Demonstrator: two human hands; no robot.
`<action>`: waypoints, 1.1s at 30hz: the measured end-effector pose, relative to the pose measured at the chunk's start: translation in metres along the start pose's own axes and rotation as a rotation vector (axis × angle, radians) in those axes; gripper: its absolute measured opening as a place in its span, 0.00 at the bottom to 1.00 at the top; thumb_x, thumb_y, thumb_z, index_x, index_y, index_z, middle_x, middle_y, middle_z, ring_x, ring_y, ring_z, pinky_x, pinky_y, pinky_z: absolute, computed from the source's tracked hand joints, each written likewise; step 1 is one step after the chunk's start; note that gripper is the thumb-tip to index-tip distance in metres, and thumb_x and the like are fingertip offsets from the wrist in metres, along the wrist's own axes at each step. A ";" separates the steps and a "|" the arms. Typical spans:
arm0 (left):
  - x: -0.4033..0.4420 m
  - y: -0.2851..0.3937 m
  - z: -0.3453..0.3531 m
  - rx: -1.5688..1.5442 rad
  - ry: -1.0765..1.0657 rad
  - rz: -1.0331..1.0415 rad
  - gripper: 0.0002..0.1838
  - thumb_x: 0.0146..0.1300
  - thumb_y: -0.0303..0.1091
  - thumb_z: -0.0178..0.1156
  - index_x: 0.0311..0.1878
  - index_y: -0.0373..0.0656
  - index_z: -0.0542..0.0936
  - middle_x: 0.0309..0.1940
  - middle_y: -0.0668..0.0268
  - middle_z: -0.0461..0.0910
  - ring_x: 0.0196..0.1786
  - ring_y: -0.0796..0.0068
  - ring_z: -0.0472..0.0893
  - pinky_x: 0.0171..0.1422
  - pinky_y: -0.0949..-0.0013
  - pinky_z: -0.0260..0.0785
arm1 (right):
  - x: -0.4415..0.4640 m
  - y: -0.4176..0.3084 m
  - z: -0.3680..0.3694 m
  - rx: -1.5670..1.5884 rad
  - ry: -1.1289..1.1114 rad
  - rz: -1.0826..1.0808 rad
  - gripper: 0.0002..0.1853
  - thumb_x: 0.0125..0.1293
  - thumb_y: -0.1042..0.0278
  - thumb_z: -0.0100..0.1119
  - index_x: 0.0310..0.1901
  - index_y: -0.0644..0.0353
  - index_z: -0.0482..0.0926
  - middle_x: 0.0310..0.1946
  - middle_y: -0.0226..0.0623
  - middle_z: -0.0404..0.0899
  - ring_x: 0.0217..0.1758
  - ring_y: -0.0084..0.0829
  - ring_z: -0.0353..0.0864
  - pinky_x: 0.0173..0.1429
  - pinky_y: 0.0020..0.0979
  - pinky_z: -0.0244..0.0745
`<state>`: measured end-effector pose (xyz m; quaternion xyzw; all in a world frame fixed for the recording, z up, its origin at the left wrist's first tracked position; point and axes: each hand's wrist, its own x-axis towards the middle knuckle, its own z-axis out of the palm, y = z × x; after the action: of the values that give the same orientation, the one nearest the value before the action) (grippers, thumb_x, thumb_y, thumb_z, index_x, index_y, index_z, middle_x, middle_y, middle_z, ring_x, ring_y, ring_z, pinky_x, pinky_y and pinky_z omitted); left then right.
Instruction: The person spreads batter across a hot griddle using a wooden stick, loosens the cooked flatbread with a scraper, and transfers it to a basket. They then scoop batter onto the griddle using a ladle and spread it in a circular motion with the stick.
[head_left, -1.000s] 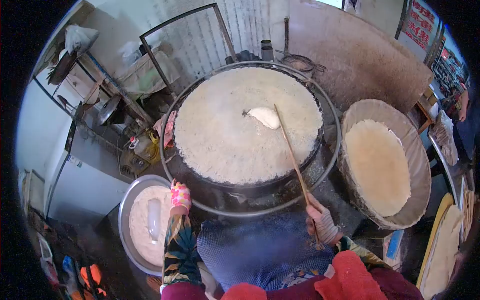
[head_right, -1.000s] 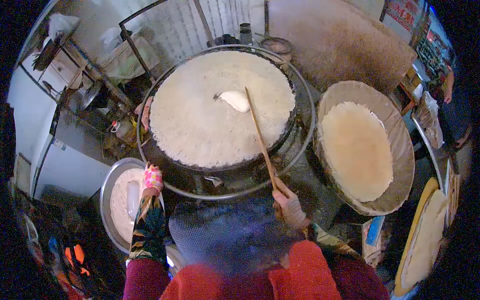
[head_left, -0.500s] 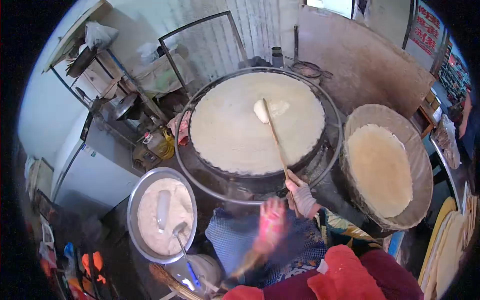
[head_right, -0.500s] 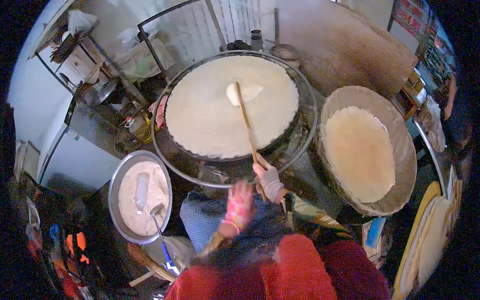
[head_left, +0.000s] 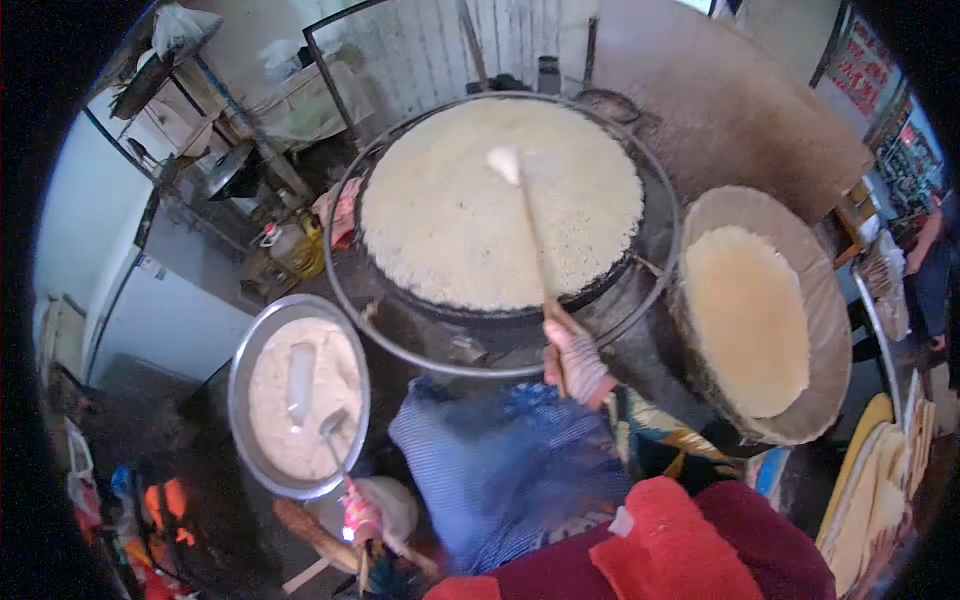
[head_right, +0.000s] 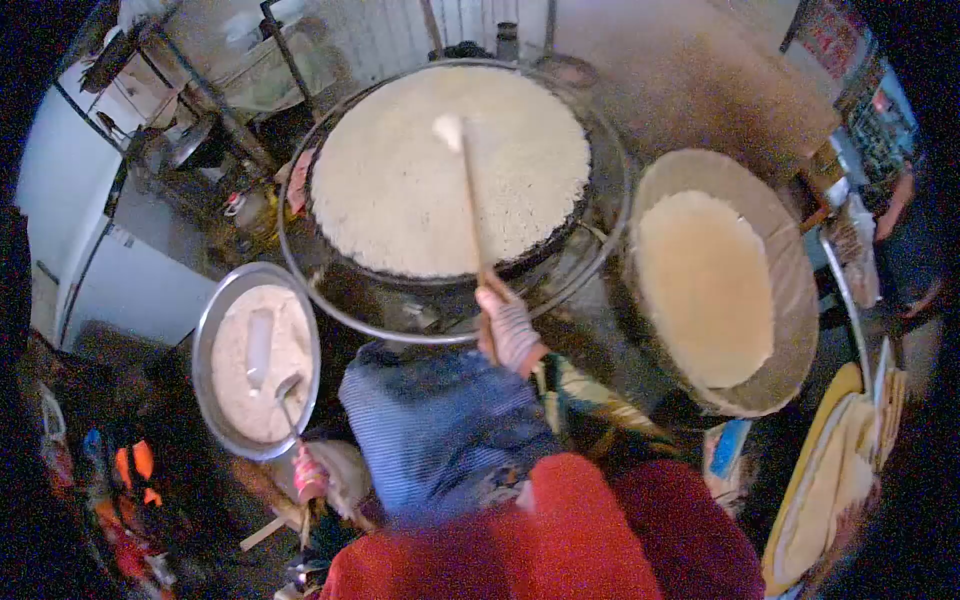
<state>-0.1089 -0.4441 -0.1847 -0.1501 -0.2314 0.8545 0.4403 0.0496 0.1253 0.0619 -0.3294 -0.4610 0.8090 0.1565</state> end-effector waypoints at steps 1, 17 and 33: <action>0.001 -0.012 -0.001 0.029 -0.047 -0.147 0.14 0.65 0.45 0.52 0.52 0.58 0.74 0.17 0.82 0.69 0.16 0.91 0.68 0.17 0.82 0.60 | 0.012 0.009 0.000 0.050 0.040 0.013 0.26 0.64 0.53 0.55 0.65 0.39 0.64 0.11 0.29 0.66 0.07 0.23 0.63 0.09 0.27 0.56; 0.062 -0.269 0.127 -3.110 -1.096 -1.413 0.30 0.66 0.37 0.47 0.70 0.41 0.54 0.47 0.60 0.65 0.42 0.71 0.64 0.44 0.72 0.56 | -0.022 0.029 0.043 0.242 0.088 0.105 0.24 0.66 0.59 0.53 0.63 0.39 0.66 0.14 0.27 0.66 0.10 0.21 0.63 0.11 0.24 0.60; 0.432 -0.365 0.103 -3.969 -0.583 -0.429 0.30 0.67 0.34 0.50 0.71 0.60 0.55 0.16 0.76 0.64 0.15 0.83 0.64 0.14 0.77 0.56 | -0.056 0.041 0.026 0.405 -0.016 0.189 0.23 0.68 0.53 0.51 0.64 0.26 0.63 0.13 0.25 0.66 0.10 0.21 0.60 0.14 0.25 0.57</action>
<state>-0.1524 0.0680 0.0722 0.1923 0.7302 0.5968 0.2715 0.0754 0.0558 0.0578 -0.3264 -0.2576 0.8987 0.1392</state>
